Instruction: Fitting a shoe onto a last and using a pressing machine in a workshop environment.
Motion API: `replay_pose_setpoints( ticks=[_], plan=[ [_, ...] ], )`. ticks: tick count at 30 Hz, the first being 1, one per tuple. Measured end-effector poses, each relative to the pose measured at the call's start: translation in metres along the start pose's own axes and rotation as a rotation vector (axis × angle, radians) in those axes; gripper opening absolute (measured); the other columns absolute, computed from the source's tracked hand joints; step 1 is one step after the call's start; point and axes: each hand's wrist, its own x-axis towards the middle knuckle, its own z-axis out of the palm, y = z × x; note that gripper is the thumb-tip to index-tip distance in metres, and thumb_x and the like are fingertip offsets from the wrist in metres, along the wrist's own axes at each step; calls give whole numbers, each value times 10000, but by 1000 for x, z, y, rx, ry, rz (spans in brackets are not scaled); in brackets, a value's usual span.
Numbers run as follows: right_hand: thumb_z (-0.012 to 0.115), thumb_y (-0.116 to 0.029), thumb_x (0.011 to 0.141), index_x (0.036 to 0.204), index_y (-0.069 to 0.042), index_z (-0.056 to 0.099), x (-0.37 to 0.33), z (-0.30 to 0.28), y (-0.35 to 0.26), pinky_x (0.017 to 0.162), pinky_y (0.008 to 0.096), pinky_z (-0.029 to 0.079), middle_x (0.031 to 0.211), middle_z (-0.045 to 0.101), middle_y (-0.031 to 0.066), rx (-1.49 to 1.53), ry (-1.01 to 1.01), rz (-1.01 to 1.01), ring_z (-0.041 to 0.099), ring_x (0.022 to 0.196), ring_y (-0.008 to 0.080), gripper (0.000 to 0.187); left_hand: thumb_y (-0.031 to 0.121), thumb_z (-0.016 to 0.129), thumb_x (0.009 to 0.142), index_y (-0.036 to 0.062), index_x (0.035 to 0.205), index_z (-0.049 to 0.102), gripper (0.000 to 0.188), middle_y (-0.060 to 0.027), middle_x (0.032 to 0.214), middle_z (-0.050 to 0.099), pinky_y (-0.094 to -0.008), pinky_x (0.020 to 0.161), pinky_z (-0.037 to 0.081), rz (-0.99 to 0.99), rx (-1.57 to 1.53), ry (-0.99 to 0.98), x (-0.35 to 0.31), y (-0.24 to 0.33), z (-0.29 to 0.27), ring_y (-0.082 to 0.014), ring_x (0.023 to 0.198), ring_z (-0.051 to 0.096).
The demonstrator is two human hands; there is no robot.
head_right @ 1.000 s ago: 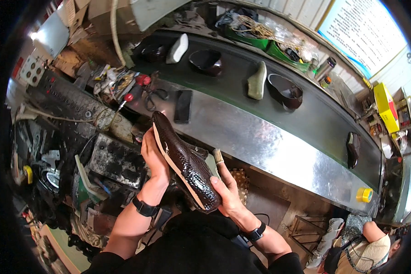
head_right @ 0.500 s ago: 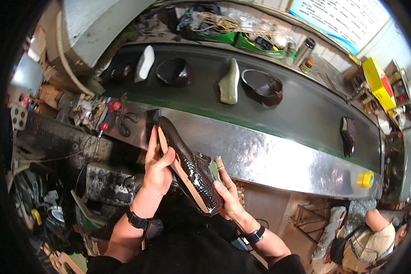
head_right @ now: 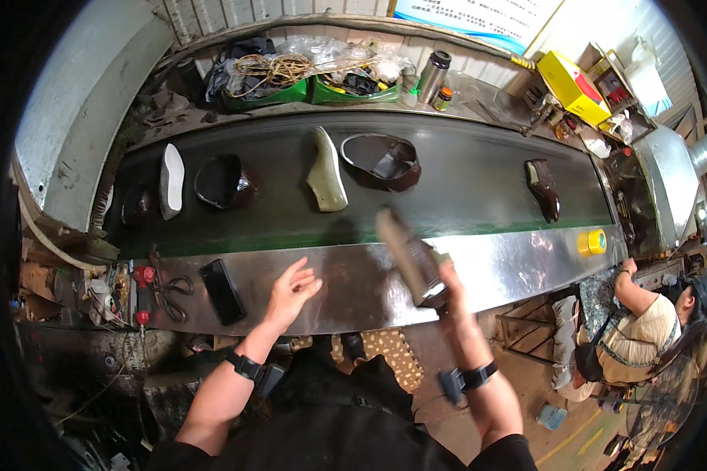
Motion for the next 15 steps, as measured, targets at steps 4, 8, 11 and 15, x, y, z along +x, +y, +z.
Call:
replay_pose_setpoints(
  ticks=[4,8,11,15],
  plan=[
    [627,-326,988,1253,27,568,132,-93,-49,992,435,525,1254,632,168,617,180,-183,614,1154,310,445,83,743,849,-10,1368,537,565,-218,1316,598,-429,1038,456,331,667,308,-26,-26,-70,-365,1215,568],
    [609,-267,1006,1191,-26,553,237,-214,-30,866,527,602,1076,667,227,586,467,-242,696,869,355,309,45,706,857,6,1358,543,528,-226,1297,589,-461,1058,431,381,676,392,-32,-43,-111,-393,1229,540],
    [630,-298,1002,1528,-305,113,307,-115,36,900,550,544,1285,567,262,338,432,-89,662,1015,394,738,18,690,860,-15,1353,536,518,-220,1303,587,-451,1060,429,256,710,515,-69,-37,-134,-389,1227,545],
    [653,-390,980,1523,-499,-213,334,6,40,1015,562,433,1465,484,119,404,327,12,539,1246,331,1028,31,704,857,-29,1255,601,416,-210,1244,628,-447,1024,469,346,721,498,-63,-28,-122,-378,1171,600]
  ],
)
